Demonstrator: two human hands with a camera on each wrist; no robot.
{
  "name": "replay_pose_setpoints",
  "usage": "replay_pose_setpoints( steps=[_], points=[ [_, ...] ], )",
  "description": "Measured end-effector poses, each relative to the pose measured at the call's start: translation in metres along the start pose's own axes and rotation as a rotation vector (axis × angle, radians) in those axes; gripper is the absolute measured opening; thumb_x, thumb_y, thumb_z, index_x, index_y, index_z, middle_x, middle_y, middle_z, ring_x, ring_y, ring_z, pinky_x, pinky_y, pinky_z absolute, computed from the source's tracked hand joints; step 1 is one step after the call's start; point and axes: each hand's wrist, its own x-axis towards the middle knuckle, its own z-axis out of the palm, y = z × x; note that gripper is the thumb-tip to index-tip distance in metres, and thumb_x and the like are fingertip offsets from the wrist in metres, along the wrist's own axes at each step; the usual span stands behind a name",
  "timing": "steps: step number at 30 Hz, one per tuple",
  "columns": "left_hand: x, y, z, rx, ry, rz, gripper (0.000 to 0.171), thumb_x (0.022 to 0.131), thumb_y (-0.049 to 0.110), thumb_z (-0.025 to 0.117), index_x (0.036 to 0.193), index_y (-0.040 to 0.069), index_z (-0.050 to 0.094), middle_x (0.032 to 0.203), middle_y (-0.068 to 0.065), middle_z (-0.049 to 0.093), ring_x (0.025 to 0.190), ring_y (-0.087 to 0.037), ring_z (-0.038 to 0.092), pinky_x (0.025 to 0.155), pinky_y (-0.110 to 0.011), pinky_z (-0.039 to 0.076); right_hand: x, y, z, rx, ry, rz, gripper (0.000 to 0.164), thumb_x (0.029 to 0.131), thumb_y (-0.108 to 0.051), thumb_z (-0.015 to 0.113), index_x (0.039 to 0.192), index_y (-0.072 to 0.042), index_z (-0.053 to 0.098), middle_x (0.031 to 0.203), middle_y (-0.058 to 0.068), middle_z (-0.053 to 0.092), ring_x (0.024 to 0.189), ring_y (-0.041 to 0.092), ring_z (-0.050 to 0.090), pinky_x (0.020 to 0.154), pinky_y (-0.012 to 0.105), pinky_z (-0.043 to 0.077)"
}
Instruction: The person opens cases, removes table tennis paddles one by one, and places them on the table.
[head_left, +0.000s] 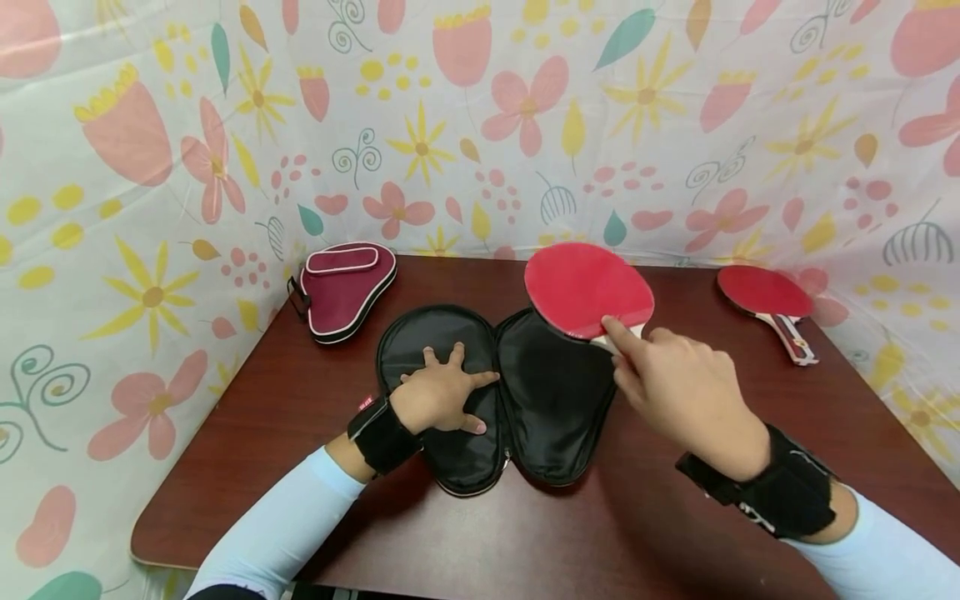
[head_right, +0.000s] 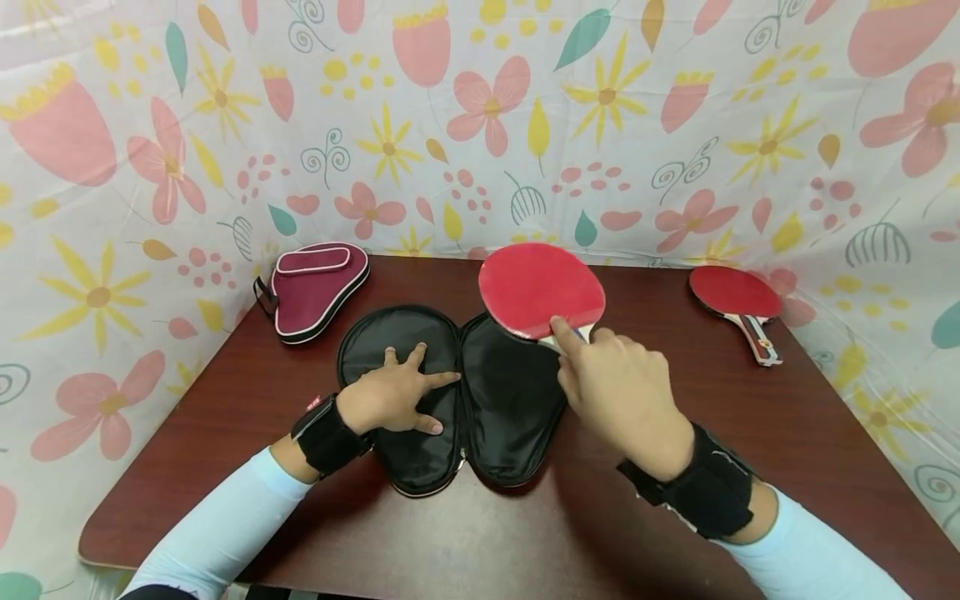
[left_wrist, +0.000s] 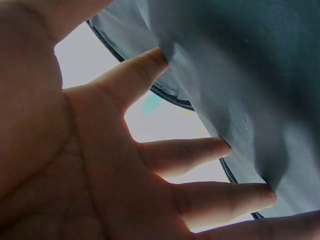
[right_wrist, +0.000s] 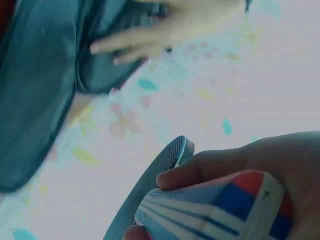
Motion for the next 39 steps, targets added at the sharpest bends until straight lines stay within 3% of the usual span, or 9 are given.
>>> replay_pose_setpoints(
  steps=[8, 15, 22, 31, 39],
  points=[
    [-0.001, 0.000, 0.000, -0.002, 0.004, 0.013, 0.078, 0.088, 0.056, 0.074, 0.156, 0.047, 0.038, 0.170, -0.018, 0.011, 0.148, -0.060, 0.012, 0.095, -0.080, 0.037, 0.018, 0.031, -0.010, -0.016, 0.078, 0.073, 0.050, 0.090, -0.018, 0.073, 0.139, -0.013, 0.063, 0.065, 0.009, 0.051, 0.049, 0.027, 0.045, 0.036, 0.039, 0.031],
    [-0.002, -0.001, 0.002, -0.010, 0.012, 0.016, 0.078, 0.088, 0.056, 0.074, 0.156, 0.047, 0.038, 0.170, -0.019, 0.012, 0.147, -0.061, 0.012, 0.095, -0.080, 0.037, 0.033, 0.062, 0.001, 0.012, 0.025, 0.159, 0.053, 0.091, -0.019, 0.071, 0.143, -0.010, 0.059, 0.070, 0.014, 0.058, 0.057, 0.036, 0.052, 0.038, 0.045, 0.035],
    [-0.002, -0.001, 0.002, 0.001, 0.017, 0.008, 0.078, 0.088, 0.056, 0.074, 0.156, 0.047, 0.038, 0.170, -0.018, 0.012, 0.147, -0.062, 0.012, 0.095, -0.079, 0.038, 0.041, 0.099, 0.030, 0.045, -0.008, 0.211, 0.049, 0.094, -0.018, 0.065, 0.142, -0.009, 0.058, 0.067, 0.015, 0.056, 0.061, 0.041, 0.054, 0.040, 0.050, 0.036],
    [-0.002, 0.000, 0.005, 0.004, 0.015, -0.002, 0.078, 0.087, 0.057, 0.074, 0.156, 0.047, 0.038, 0.170, -0.018, 0.012, 0.147, -0.062, 0.011, 0.095, -0.079, 0.038, 0.053, 0.149, 0.073, 0.056, -0.016, 0.274, 0.037, 0.096, -0.015, 0.061, 0.132, -0.005, 0.060, 0.075, 0.025, 0.061, 0.064, 0.049, 0.056, 0.044, 0.057, 0.037],
    [-0.001, 0.001, 0.005, -0.010, 0.021, 0.003, 0.078, 0.088, 0.056, 0.074, 0.156, 0.047, 0.038, 0.170, -0.018, 0.011, 0.147, -0.062, 0.010, 0.095, -0.080, 0.037, 0.065, 0.184, 0.115, 0.050, -0.021, 0.347, 0.032, 0.096, -0.014, 0.059, 0.126, -0.005, 0.061, 0.095, 0.038, 0.063, 0.074, 0.059, 0.057, 0.054, 0.069, 0.041]
  ],
)
